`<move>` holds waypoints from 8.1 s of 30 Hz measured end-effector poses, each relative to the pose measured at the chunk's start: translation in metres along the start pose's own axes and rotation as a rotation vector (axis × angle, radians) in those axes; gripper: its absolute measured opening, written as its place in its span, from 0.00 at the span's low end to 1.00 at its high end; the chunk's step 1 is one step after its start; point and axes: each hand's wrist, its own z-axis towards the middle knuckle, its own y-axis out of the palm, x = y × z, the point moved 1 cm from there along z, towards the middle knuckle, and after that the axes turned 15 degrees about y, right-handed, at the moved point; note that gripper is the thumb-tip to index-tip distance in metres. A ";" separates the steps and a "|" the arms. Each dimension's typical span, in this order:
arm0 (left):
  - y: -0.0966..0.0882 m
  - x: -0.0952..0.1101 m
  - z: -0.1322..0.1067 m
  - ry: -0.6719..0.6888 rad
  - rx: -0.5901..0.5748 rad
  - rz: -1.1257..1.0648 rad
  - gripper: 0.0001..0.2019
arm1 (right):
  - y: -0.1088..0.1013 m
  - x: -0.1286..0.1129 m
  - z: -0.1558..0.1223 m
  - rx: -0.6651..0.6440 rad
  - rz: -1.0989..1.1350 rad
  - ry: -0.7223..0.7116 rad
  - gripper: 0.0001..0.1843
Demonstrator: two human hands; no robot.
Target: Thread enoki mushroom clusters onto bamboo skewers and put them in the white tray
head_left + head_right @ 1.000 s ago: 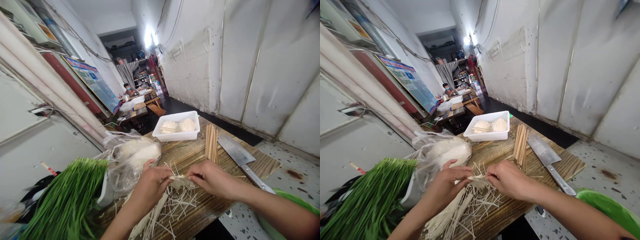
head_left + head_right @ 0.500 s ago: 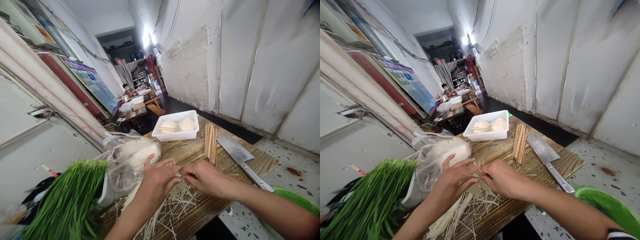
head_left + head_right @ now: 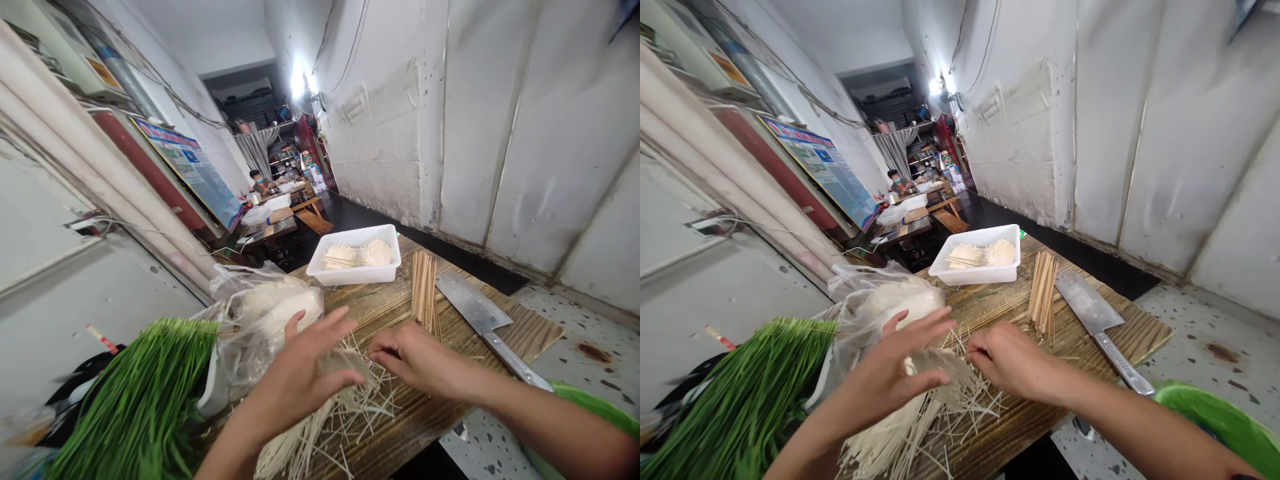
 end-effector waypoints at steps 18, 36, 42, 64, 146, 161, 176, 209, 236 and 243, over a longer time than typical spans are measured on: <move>0.042 -0.043 -0.044 -0.335 0.337 -1.110 0.23 | -0.011 -0.014 0.010 -0.175 0.532 0.228 0.14; 0.039 -0.050 -0.055 -0.361 0.505 -0.689 0.27 | 0.001 0.004 0.007 -0.062 0.229 0.055 0.15; 0.013 -0.042 -0.047 -0.346 0.488 -0.400 0.24 | 0.001 0.006 0.007 -0.071 0.165 0.009 0.13; 0.003 -0.006 -0.013 -0.015 -0.146 0.210 0.06 | -0.004 -0.006 -0.005 -0.041 -0.102 -0.065 0.11; 0.028 -0.028 -0.037 -0.345 0.337 -0.907 0.15 | -0.012 -0.002 0.002 -0.190 0.475 0.131 0.13; 0.032 -0.021 -0.032 -0.354 0.310 -0.928 0.16 | -0.008 -0.009 0.001 -0.214 0.535 0.128 0.11; 0.009 -0.024 -0.055 -0.437 0.578 -0.332 0.22 | -0.009 -0.008 0.008 -0.090 0.391 0.181 0.09; 0.014 -0.006 -0.033 -0.095 0.101 -0.135 0.14 | -0.015 -0.008 -0.013 -0.092 0.003 -0.101 0.09; -0.011 -0.061 0.075 -0.625 0.714 -1.001 0.17 | 0.020 -0.009 0.088 0.421 0.831 0.116 0.09; -0.025 -0.069 0.069 -0.736 0.662 -0.905 0.04 | 0.077 -0.033 0.093 0.438 0.759 0.056 0.09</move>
